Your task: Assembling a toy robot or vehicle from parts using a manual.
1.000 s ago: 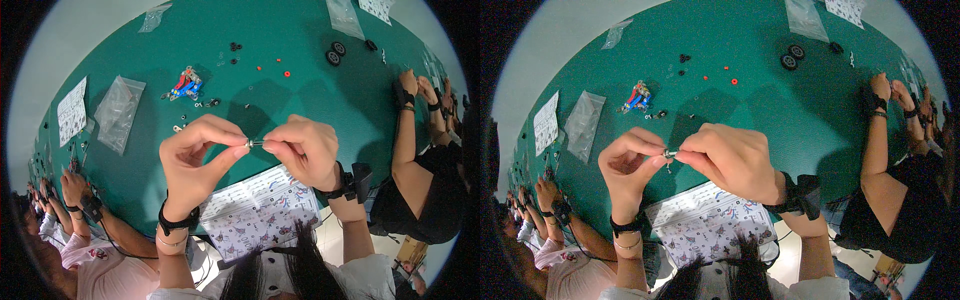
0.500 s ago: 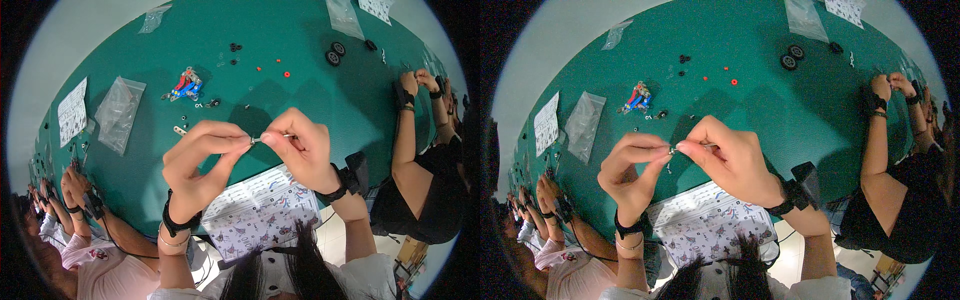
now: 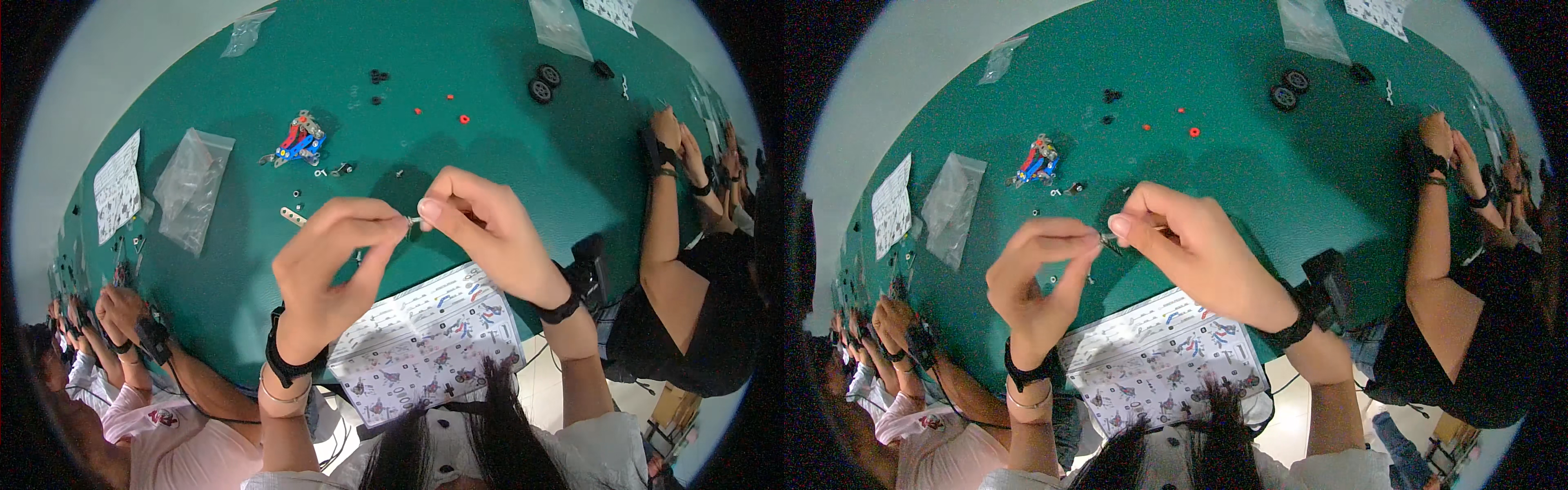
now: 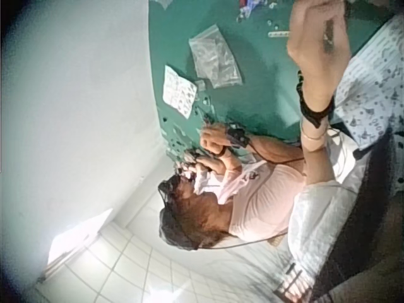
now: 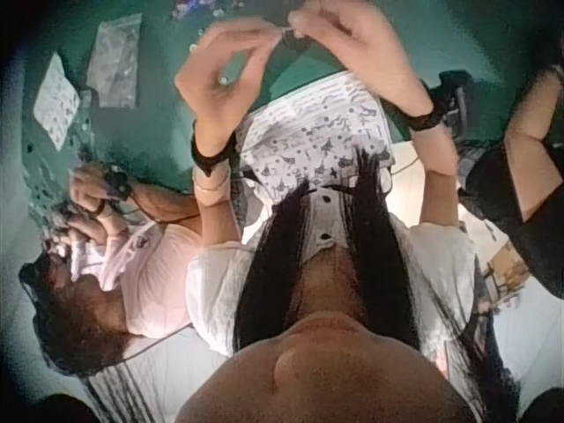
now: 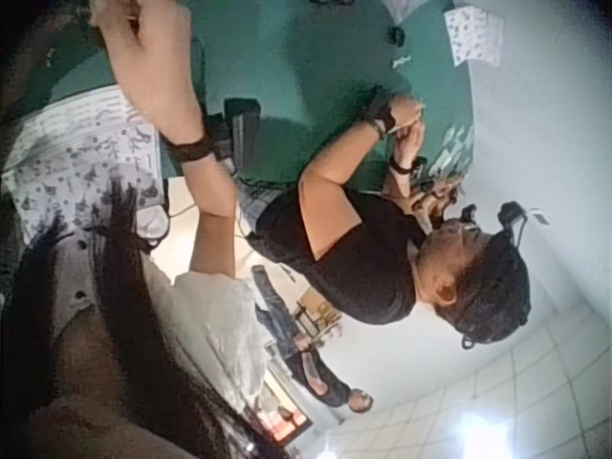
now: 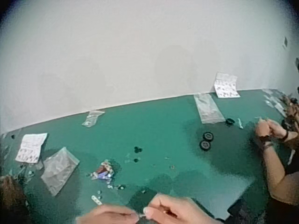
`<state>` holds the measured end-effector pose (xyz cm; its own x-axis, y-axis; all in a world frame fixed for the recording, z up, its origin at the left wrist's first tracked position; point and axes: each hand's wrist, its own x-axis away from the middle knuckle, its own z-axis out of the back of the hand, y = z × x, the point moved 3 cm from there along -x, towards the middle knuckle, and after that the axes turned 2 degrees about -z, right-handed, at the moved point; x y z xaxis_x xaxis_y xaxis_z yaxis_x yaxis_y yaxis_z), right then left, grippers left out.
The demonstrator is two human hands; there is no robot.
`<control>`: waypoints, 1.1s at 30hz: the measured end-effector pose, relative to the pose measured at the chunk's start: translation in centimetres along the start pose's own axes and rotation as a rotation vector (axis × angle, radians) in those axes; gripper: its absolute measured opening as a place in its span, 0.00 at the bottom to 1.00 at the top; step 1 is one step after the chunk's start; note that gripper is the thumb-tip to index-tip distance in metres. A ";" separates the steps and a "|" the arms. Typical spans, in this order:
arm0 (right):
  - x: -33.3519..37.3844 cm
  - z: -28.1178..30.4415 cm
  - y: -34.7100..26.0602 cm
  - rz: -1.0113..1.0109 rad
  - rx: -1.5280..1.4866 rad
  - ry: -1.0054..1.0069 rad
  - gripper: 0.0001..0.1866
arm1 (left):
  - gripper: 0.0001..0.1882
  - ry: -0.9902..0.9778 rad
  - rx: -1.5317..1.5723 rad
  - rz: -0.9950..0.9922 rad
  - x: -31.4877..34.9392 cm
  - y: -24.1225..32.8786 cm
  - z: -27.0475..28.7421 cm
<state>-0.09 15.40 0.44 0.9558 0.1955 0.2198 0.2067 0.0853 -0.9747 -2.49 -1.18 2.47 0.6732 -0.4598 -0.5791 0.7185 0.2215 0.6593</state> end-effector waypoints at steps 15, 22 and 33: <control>0.7 -0.8 -1.2 0.538 0.429 0.145 0.09 | 0.08 0.090 0.548 0.431 0.2 -1.2 0.8; 0.7 -0.5 -2.1 0.632 0.530 0.194 0.07 | 0.10 0.092 0.574 0.405 0.2 -1.1 0.6; 0.9 0.0 -2.3 0.790 0.617 0.288 0.08 | 0.14 0.100 0.589 0.380 0.3 -1.0 0.5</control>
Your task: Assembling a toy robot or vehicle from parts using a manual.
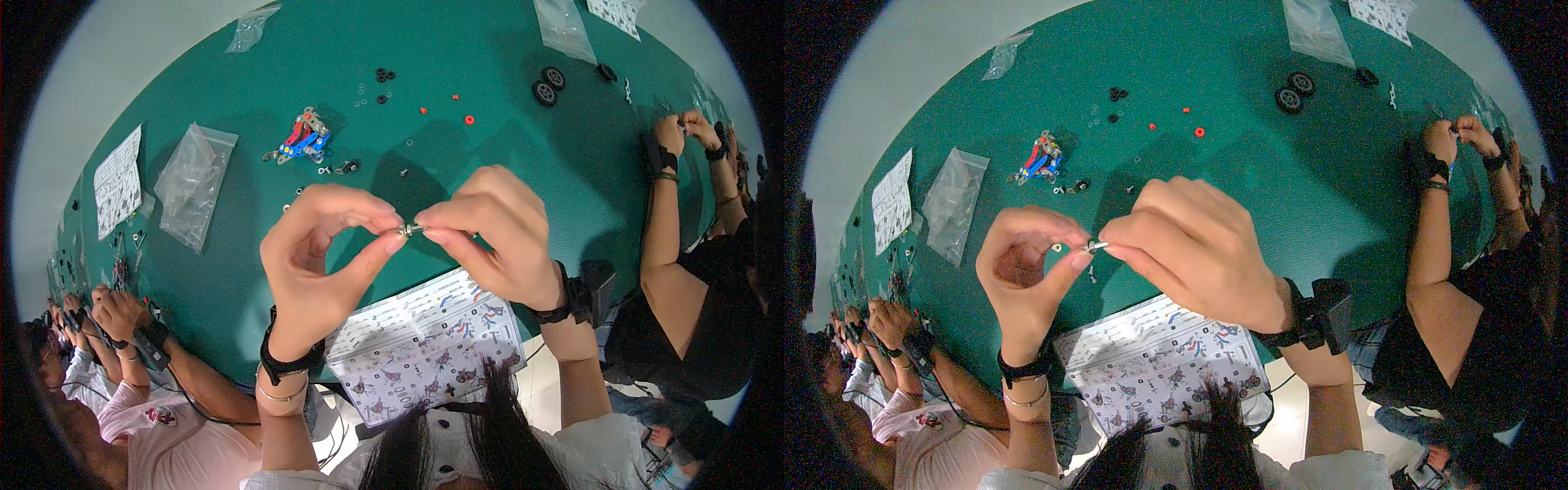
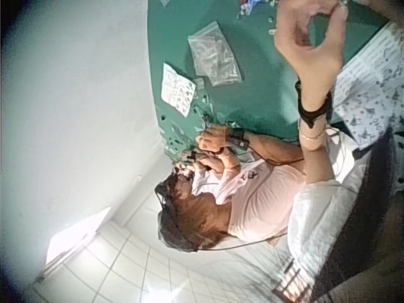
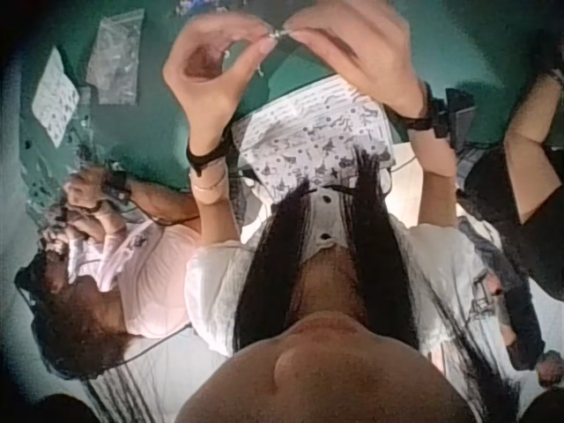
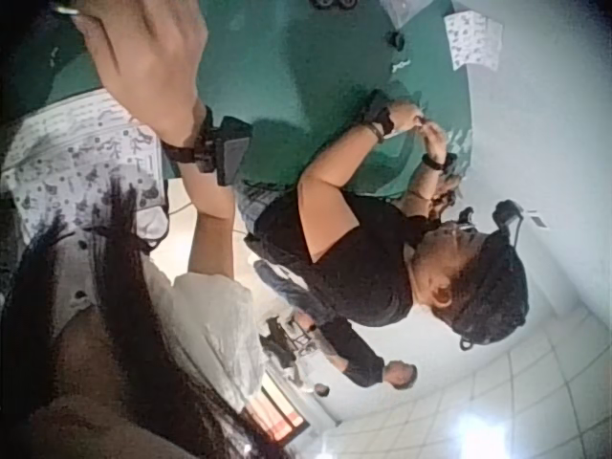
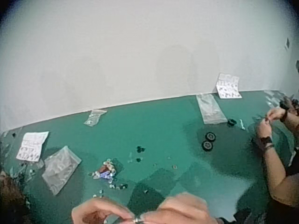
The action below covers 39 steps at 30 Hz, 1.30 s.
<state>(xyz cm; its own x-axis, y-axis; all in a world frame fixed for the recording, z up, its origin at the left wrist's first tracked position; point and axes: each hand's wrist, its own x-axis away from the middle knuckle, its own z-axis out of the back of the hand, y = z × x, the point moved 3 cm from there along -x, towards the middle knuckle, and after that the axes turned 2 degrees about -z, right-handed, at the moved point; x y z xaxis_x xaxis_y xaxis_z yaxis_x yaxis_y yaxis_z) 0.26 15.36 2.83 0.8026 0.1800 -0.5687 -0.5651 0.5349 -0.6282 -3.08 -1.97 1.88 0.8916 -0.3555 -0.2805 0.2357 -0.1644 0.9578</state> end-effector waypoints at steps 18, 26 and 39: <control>0.2 0.2 -0.5 0.107 0.326 -0.012 0.09 | 0.12 -0.015 -0.259 -0.197 0.0 -0.1 -0.2; -0.1 -0.3 0.0 -0.041 0.232 -0.103 0.04 | 0.13 -0.038 -0.540 -0.365 0.1 0.3 -0.8; 0.7 -0.9 2.4 -0.348 -0.109 -0.230 0.09 | 0.12 -0.084 -0.650 -0.390 0.4 0.1 -1.2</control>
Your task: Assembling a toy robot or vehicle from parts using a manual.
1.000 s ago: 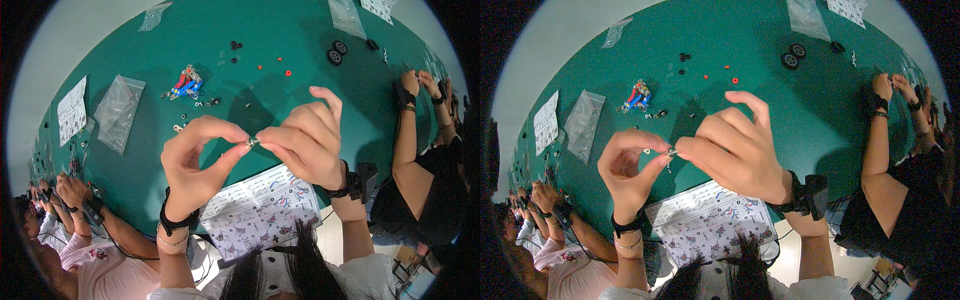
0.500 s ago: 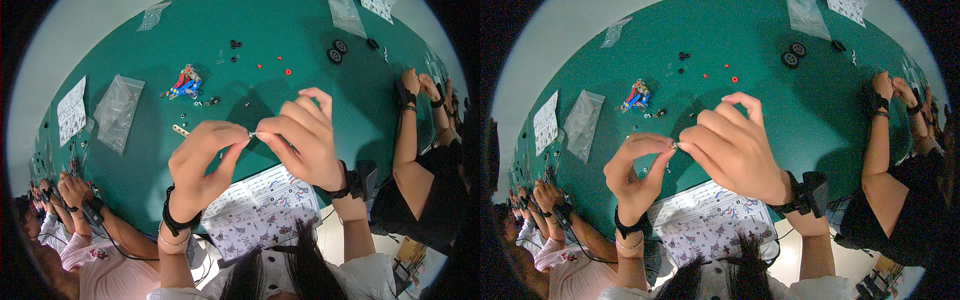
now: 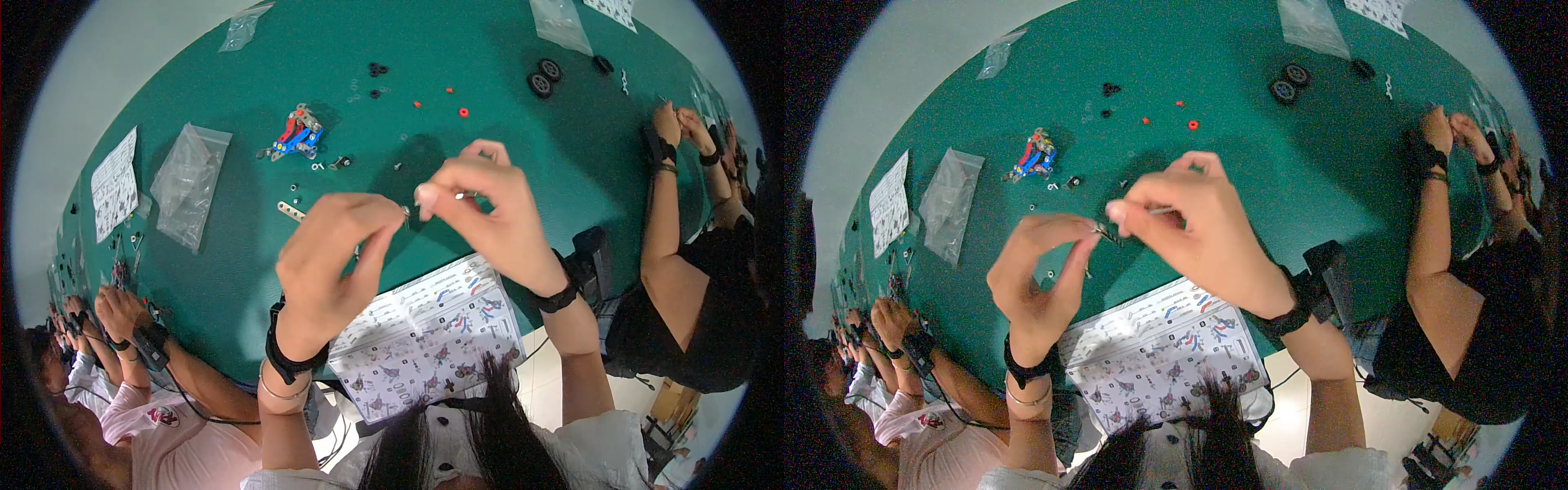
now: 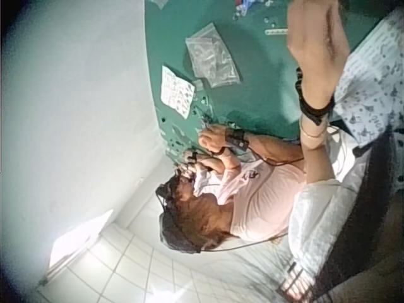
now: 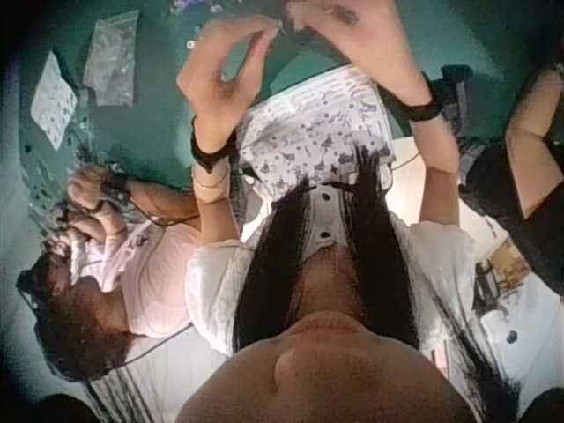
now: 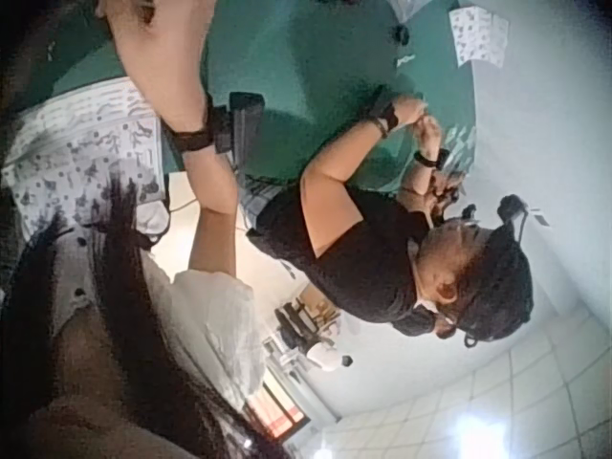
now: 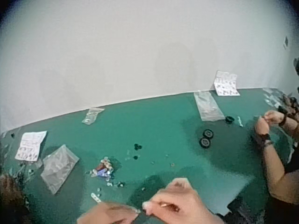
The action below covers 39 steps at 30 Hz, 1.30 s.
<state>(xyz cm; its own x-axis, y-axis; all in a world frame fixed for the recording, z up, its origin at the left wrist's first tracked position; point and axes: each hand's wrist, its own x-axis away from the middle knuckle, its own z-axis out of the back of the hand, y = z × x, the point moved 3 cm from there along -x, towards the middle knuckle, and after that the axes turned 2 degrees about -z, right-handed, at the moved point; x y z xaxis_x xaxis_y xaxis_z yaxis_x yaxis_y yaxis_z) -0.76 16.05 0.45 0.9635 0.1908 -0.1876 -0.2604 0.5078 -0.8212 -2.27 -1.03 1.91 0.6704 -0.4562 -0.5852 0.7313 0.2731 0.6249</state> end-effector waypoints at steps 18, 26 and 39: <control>-0.7 -1.4 -0.1 0.204 -0.065 0.083 0.11 | 0.09 0.007 0.222 0.315 -0.1 -1.8 0.5; -0.6 -1.5 0.0 0.238 -0.039 0.155 0.10 | 0.08 -0.052 0.312 0.283 0.1 -1.9 0.4; -0.3 -0.8 -0.8 0.336 0.045 0.282 0.10 | 0.04 -0.057 0.225 0.246 -0.2 -1.4 0.6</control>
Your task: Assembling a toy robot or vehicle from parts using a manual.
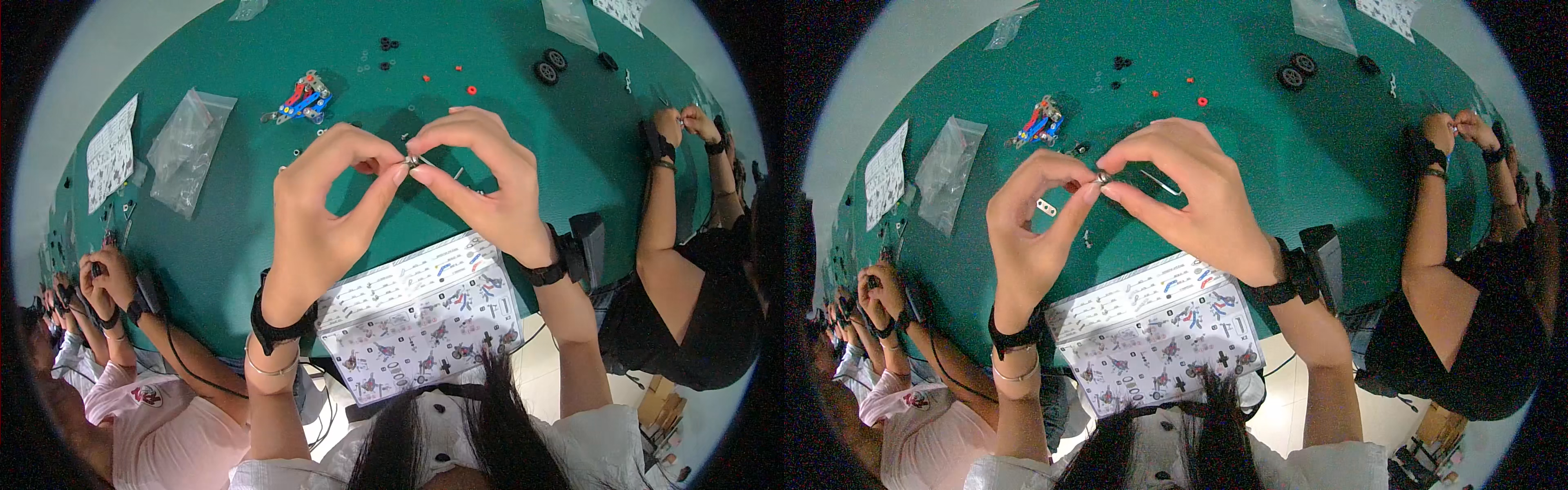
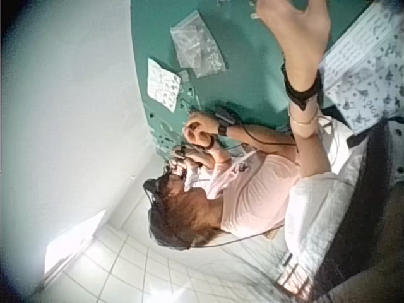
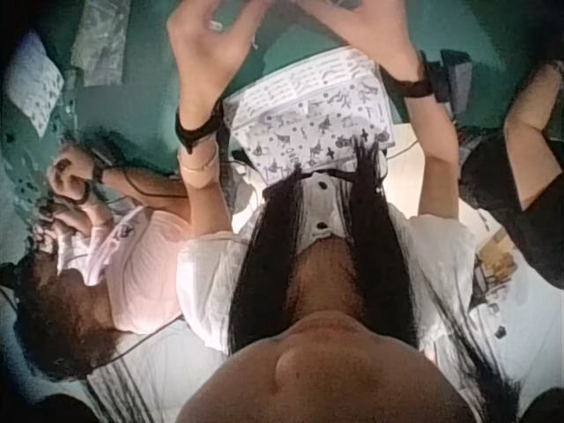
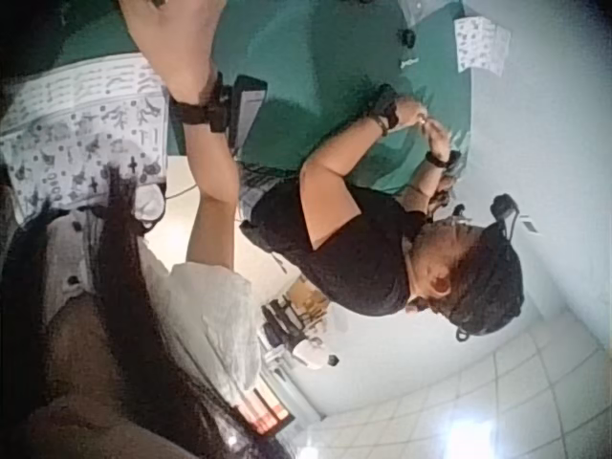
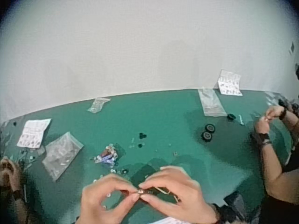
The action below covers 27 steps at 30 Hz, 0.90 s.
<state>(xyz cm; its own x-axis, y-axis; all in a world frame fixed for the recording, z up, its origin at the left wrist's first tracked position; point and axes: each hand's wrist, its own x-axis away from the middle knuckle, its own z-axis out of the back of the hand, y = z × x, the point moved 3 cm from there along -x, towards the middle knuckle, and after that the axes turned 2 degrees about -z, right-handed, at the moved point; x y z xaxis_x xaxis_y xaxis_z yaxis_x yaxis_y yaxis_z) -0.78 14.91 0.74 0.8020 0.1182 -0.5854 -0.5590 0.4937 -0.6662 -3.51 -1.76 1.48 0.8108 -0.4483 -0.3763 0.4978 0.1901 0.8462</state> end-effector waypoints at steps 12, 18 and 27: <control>-0.4 0.8 -0.1 0.033 0.016 -0.081 0.07 | 0.04 -0.008 -0.015 -0.065 -0.1 0.1 -0.2; -0.4 0.9 -0.2 0.042 0.035 -0.091 0.08 | 0.03 -0.005 -0.012 -0.020 0.0 0.1 -0.1; 0.2 0.1 0.0 -0.072 -0.095 -0.129 0.08 | 0.06 0.016 0.000 -0.050 0.2 0.1 0.0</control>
<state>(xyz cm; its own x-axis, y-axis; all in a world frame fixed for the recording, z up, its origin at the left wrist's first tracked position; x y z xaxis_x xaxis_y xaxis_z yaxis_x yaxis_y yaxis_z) -0.62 14.97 0.72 0.8575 0.1982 -0.4748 -0.5119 0.4218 -0.7484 -3.30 -1.77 1.51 0.7897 -0.4434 -0.4240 0.5377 0.1677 0.8263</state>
